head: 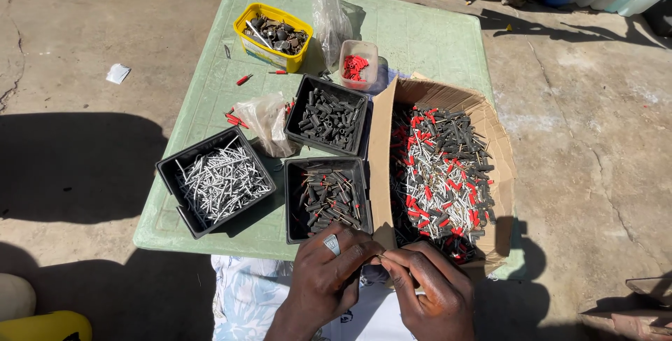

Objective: Assembling red plastic caps onto metal screws and sorting them into various containers on a table.

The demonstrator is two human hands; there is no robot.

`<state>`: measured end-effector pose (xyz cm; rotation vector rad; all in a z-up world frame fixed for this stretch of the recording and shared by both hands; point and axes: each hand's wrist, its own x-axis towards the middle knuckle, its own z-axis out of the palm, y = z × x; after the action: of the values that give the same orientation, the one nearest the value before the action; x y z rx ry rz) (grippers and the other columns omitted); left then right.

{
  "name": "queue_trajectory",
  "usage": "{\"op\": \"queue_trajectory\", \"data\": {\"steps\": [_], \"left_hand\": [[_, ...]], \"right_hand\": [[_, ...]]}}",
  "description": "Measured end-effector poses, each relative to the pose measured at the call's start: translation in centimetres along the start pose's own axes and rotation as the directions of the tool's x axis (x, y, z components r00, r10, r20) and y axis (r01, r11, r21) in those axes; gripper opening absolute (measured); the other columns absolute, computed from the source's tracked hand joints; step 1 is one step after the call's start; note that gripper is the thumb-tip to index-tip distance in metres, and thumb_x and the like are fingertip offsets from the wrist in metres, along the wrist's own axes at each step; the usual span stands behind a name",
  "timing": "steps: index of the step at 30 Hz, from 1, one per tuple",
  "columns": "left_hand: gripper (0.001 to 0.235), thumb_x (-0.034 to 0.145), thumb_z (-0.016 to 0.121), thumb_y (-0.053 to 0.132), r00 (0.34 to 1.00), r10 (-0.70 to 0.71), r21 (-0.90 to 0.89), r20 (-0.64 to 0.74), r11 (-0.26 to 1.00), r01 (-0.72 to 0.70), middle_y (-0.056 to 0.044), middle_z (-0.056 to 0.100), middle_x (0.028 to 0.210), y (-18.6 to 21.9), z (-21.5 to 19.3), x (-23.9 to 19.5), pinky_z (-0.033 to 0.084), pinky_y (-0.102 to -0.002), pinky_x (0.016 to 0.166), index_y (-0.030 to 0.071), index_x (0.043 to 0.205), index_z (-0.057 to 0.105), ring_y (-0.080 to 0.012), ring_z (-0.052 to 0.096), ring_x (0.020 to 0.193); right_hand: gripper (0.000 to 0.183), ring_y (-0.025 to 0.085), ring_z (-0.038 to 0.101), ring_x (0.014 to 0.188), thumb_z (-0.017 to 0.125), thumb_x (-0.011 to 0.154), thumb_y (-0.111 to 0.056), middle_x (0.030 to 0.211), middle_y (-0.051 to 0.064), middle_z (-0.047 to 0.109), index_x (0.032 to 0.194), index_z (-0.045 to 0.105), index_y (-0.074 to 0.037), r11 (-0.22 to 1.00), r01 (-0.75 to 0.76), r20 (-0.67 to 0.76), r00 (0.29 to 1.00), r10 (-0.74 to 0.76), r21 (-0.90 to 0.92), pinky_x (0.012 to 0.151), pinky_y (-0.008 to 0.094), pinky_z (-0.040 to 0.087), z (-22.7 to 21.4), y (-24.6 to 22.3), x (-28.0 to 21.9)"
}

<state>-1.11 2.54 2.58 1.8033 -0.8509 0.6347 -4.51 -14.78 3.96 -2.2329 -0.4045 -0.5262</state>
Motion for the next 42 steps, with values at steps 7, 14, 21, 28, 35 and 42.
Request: {"op": "queue_trajectory", "data": {"steps": [7, 14, 21, 28, 35, 42], "left_hand": [[0.035, 0.077, 0.04, -0.007, 0.997, 0.042, 0.089, -0.068, 0.995, -0.036, -0.008, 0.067, 0.091, 0.4, 0.3, 0.1, 0.049, -0.035, 0.062, 0.001, 0.098, 0.067, -0.0264, 0.061, 0.074], [0.036, 0.077, 0.042, -0.007, 0.996, 0.076, 0.136, 0.043, 0.987, -0.081, -0.008, 0.063, 0.09, -0.2, 0.3, -0.8, 0.044, -0.036, 0.058, 0.001, 0.103, 0.067, -0.0273, 0.054, 0.071], [0.009, 0.103, 0.061, -0.001, 0.941, 0.321, 0.378, 0.104, 0.863, -0.336, -0.012, 0.063, 0.087, -1.4, 1.1, -1.4, 0.045, -0.034, 0.057, -0.003, 0.102, 0.07, -0.0239, 0.057, 0.071], [0.014, 0.103, 0.059, 0.003, 0.952, 0.289, 0.374, 0.103, 0.876, -0.306, -0.007, 0.059, 0.081, -2.1, 2.4, -1.3, 0.047, -0.031, 0.055, -0.001, 0.1, 0.072, -0.0204, 0.055, 0.066], [0.01, 0.099, 0.062, 0.014, 0.922, -0.244, 0.611, 0.299, 0.791, 0.011, -0.013, 0.064, 0.082, -10.7, 3.5, -3.4, 0.048, -0.046, 0.052, 0.01, 0.108, 0.062, -0.0341, 0.062, 0.062], [0.024, 0.103, 0.057, 0.034, 0.689, -0.718, 0.577, 0.096, 0.604, 0.549, -0.024, 0.074, 0.087, -18.7, 4.1, 3.9, 0.044, -0.06, 0.061, 0.01, 0.101, 0.06, -0.055, 0.066, 0.08]], "right_hand": [[0.01, 0.014, 0.062, 0.06, 0.065, 0.092, -0.007, 0.076, 0.003, 0.07, 0.086, 0.073, -0.005, 0.998, 0.061, -0.089, 0.994, -0.062, -0.014, 0.055, 0.027, 0.048, -0.3, -2.1, 0.9], [0.008, 0.014, 0.058, 0.058, 0.07, 0.088, -0.008, 0.069, 0.002, 0.064, 0.081, 0.071, -0.007, 1.0, 0.018, -0.102, 0.995, -0.019, -0.002, 0.057, 0.025, 0.049, 0.5, -0.2, -0.5], [0.017, 0.013, 0.047, 0.055, 0.067, 0.088, -0.012, 0.065, -0.002, 0.062, 0.072, 0.072, -0.015, 0.987, -0.158, -0.102, 0.983, 0.156, -0.013, 0.056, 0.028, 0.044, 1.4, 1.2, -1.9], [0.021, 0.011, 0.041, 0.049, 0.059, 0.083, -0.008, 0.056, -0.004, 0.057, 0.063, 0.067, -0.012, 0.996, -0.071, -0.259, 0.963, 0.08, 0.045, 0.047, 0.025, 0.035, 2.0, 1.8, -1.0], [0.014, 0.005, 0.075, 0.075, 0.076, 0.083, -0.027, 0.086, -0.008, 0.081, 0.093, 0.084, -0.02, 0.938, -0.346, -0.226, 0.912, 0.341, 0.019, 0.062, 0.022, 0.059, 3.2, 9.7, -3.5], [0.016, 0.014, 0.08, 0.085, 0.069, 0.091, -0.01, 0.086, 0.006, 0.081, 0.097, 0.081, -0.002, 0.884, -0.344, -0.186, 0.891, 0.413, 0.317, 0.077, 0.024, 0.066, 3.8, 12.8, -4.9]]}}
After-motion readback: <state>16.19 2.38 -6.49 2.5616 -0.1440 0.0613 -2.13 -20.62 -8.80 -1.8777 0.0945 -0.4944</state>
